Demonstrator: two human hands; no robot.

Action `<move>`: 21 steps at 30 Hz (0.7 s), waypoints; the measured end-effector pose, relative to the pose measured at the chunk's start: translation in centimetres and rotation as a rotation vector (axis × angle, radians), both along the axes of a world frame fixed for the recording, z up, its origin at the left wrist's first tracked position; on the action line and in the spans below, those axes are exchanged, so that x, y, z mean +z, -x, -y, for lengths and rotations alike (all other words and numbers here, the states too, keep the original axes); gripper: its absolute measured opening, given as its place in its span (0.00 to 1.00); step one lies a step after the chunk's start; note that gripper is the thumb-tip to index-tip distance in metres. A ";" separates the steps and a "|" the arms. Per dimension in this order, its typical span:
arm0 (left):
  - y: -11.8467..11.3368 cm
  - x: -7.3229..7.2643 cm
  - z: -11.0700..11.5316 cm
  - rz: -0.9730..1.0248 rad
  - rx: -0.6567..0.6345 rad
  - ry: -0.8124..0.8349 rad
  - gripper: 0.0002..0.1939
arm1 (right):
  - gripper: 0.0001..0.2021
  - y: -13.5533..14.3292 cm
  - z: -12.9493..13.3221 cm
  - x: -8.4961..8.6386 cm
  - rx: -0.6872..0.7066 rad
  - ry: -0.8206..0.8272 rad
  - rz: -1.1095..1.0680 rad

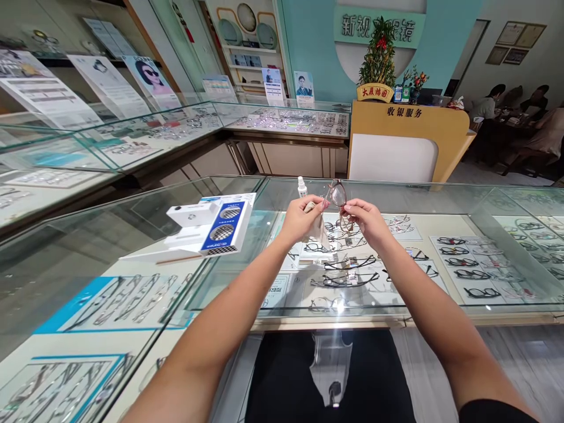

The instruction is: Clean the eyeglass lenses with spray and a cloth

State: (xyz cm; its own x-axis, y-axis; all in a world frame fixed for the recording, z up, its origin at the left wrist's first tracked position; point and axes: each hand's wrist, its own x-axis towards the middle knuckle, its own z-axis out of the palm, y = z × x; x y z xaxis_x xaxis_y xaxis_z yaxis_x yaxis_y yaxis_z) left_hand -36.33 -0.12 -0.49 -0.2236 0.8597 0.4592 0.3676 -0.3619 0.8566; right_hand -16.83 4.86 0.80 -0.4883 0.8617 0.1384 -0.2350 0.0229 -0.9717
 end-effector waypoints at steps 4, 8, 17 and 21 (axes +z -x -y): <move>1.2 -0.3 -0.2 -0.220 0.253 -0.186 0.13 | 0.15 -0.2 -0.3 0.1 0.022 -0.016 0.037; 2.1 -0.6 -0.3 -0.372 0.451 -0.258 0.08 | 0.14 -0.2 -0.4 -0.1 0.026 -0.052 0.094; 2.2 0.0 -0.1 -0.398 0.568 -0.302 0.08 | 0.18 -0.9 -0.4 0.2 0.098 0.069 0.008; 1.2 0.0 0.3 -0.494 0.399 -0.413 0.08 | 0.22 -1.2 -0.8 0.5 0.098 0.141 -0.097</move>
